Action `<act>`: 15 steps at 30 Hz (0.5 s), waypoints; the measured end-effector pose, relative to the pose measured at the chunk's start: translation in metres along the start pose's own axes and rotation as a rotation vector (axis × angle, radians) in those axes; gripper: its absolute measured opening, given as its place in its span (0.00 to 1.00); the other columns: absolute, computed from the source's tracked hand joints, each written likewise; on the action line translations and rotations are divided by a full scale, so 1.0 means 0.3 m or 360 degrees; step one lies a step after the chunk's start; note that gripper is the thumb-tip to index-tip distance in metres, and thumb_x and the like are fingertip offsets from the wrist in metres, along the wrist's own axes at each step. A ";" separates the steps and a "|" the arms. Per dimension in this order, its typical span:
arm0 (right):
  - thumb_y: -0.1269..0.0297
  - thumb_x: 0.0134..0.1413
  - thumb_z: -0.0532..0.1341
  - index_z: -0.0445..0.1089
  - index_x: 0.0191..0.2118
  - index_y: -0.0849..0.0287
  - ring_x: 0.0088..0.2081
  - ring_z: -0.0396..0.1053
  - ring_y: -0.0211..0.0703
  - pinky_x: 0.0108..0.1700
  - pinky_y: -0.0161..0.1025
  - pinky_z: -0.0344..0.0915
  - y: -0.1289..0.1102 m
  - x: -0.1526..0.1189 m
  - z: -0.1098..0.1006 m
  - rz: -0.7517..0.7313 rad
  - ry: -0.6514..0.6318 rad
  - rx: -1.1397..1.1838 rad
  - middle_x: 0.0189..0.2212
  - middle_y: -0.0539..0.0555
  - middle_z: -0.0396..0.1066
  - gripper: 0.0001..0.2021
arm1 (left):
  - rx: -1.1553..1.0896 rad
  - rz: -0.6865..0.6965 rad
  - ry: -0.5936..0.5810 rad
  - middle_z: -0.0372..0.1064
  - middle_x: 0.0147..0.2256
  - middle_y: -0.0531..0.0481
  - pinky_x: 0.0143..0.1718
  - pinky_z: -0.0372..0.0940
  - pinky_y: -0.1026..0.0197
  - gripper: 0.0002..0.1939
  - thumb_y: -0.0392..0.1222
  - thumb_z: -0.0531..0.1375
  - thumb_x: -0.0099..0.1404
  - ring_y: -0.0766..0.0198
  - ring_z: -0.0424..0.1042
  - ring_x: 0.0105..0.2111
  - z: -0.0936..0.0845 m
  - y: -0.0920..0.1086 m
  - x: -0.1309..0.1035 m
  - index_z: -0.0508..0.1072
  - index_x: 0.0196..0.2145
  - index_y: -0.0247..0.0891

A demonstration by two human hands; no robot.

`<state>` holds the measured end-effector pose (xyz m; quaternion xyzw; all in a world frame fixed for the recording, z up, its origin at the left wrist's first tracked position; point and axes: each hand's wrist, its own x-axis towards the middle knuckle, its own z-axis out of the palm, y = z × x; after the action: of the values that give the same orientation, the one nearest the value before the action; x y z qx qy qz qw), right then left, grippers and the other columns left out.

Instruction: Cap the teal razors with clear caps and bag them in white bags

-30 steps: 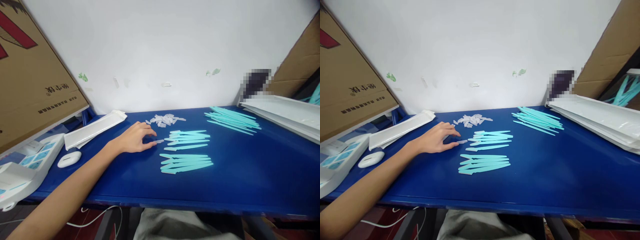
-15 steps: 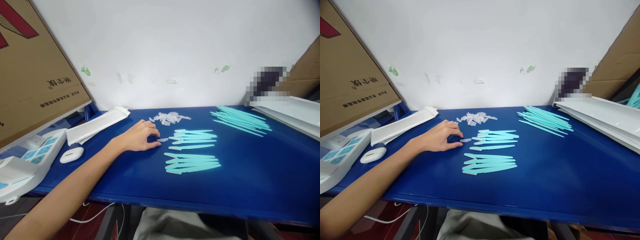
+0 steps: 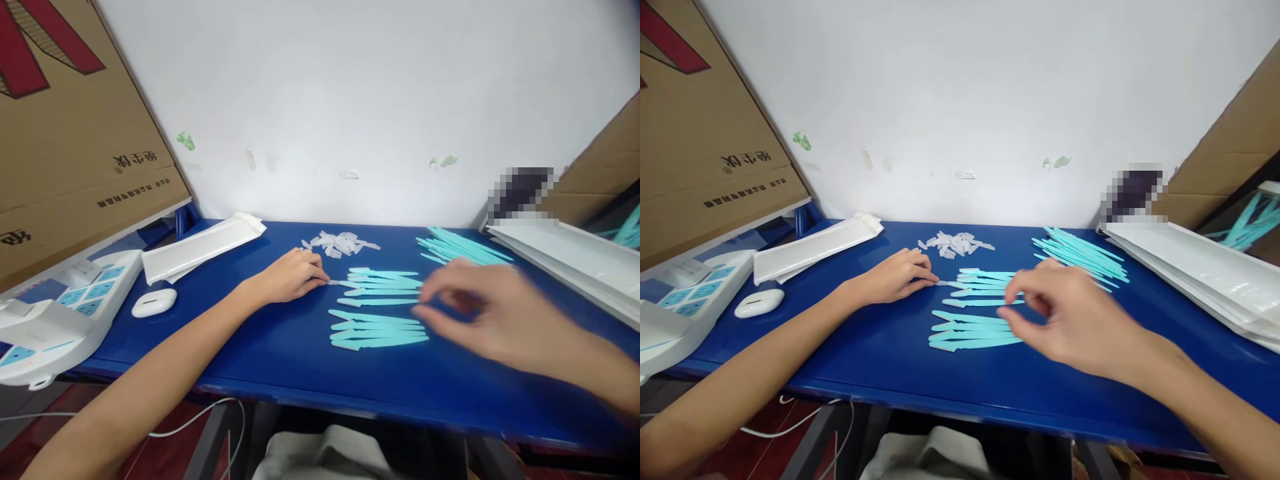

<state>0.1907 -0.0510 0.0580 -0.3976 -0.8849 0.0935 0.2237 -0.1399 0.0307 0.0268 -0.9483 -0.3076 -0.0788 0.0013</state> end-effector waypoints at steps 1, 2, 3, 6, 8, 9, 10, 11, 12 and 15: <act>0.54 0.61 0.63 0.76 0.37 0.55 0.27 0.68 0.42 0.29 0.40 0.65 -0.006 0.034 0.011 -0.0006 -0.0134 -0.0032 0.25 0.52 0.71 0.11 | 0.0029 -0.0018 -0.0009 0.72 0.41 0.46 0.41 0.56 0.56 0.13 0.40 0.55 0.74 0.59 0.70 0.38 -0.001 0.005 0.006 0.80 0.46 0.41; 0.55 0.60 0.63 0.76 0.36 0.55 0.23 0.65 0.41 0.27 0.39 0.61 -0.011 0.070 0.023 -0.0004 -0.0289 -0.0062 0.22 0.51 0.70 0.11 | 0.0062 -0.0034 -0.0021 0.72 0.41 0.46 0.42 0.57 0.56 0.12 0.38 0.56 0.73 0.59 0.70 0.39 -0.002 0.010 0.013 0.80 0.45 0.40; 0.55 0.61 0.62 0.77 0.36 0.56 0.22 0.63 0.40 0.26 0.39 0.58 -0.014 0.104 0.034 -0.0003 -0.0447 -0.0077 0.21 0.51 0.70 0.11 | 0.0094 -0.0048 -0.0033 0.73 0.41 0.46 0.42 0.57 0.56 0.11 0.37 0.57 0.72 0.58 0.71 0.39 -0.003 0.014 0.019 0.80 0.44 0.39; 0.55 0.62 0.59 0.78 0.37 0.57 0.21 0.60 0.37 0.26 0.38 0.55 -0.016 0.172 0.048 -0.0009 -0.0726 -0.0003 0.22 0.51 0.70 0.13 | 0.0167 -0.0047 -0.0068 0.74 0.38 0.46 0.42 0.59 0.56 0.10 0.34 0.58 0.69 0.57 0.71 0.39 -0.006 0.022 0.033 0.80 0.41 0.38; 0.54 0.62 0.59 0.78 0.35 0.57 0.21 0.58 0.37 0.26 0.37 0.54 -0.017 0.184 0.047 -0.0030 -0.0794 0.0044 0.21 0.50 0.68 0.14 | 0.0221 -0.0027 -0.0059 0.74 0.36 0.47 0.41 0.59 0.56 0.09 0.33 0.58 0.68 0.57 0.71 0.38 -0.006 0.023 0.036 0.80 0.38 0.38; 0.53 0.62 0.60 0.77 0.33 0.57 0.21 0.57 0.36 0.26 0.37 0.53 -0.018 0.182 0.047 -0.0041 -0.0810 0.0044 0.21 0.49 0.67 0.14 | 0.0258 -0.0005 -0.0046 0.73 0.35 0.47 0.41 0.59 0.56 0.09 0.33 0.58 0.68 0.57 0.71 0.38 -0.005 0.022 0.035 0.80 0.37 0.37; 0.54 0.61 0.60 0.76 0.31 0.57 0.20 0.55 0.36 0.25 0.37 0.52 -0.020 0.178 0.048 -0.0055 -0.0815 0.0031 0.20 0.49 0.66 0.14 | 0.0301 0.0021 -0.0028 0.73 0.34 0.46 0.40 0.59 0.56 0.09 0.33 0.58 0.68 0.57 0.70 0.37 -0.004 0.022 0.034 0.80 0.36 0.37; 0.54 0.61 0.60 0.75 0.30 0.57 0.20 0.54 0.36 0.25 0.38 0.52 -0.021 0.174 0.050 -0.0075 -0.0815 0.0010 0.19 0.49 0.65 0.15 | 0.0347 0.0051 -0.0007 0.73 0.34 0.46 0.40 0.59 0.55 0.09 0.34 0.58 0.68 0.57 0.70 0.37 -0.002 0.022 0.032 0.79 0.35 0.37; 0.54 0.61 0.60 0.74 0.28 0.57 0.20 0.53 0.36 0.25 0.38 0.51 -0.022 0.171 0.054 -0.0093 -0.0819 -0.0009 0.19 0.49 0.64 0.15 | 0.0393 0.0083 0.0009 0.73 0.34 0.46 0.40 0.59 0.55 0.08 0.34 0.58 0.68 0.57 0.70 0.37 -0.001 0.022 0.030 0.79 0.35 0.36; 0.55 0.62 0.60 0.75 0.27 0.57 0.20 0.53 0.36 0.26 0.39 0.52 -0.021 0.170 0.071 -0.0079 -0.0826 0.0009 0.19 0.49 0.65 0.15 | 0.0495 0.0148 0.0033 0.73 0.34 0.46 0.40 0.59 0.54 0.09 0.35 0.57 0.70 0.57 0.69 0.36 0.003 0.023 0.024 0.78 0.35 0.36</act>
<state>0.1467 -0.0170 0.0578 -0.3378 -0.9220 0.1893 -0.0076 -0.1300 0.0293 0.0274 -0.9489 -0.2719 -0.0399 0.1550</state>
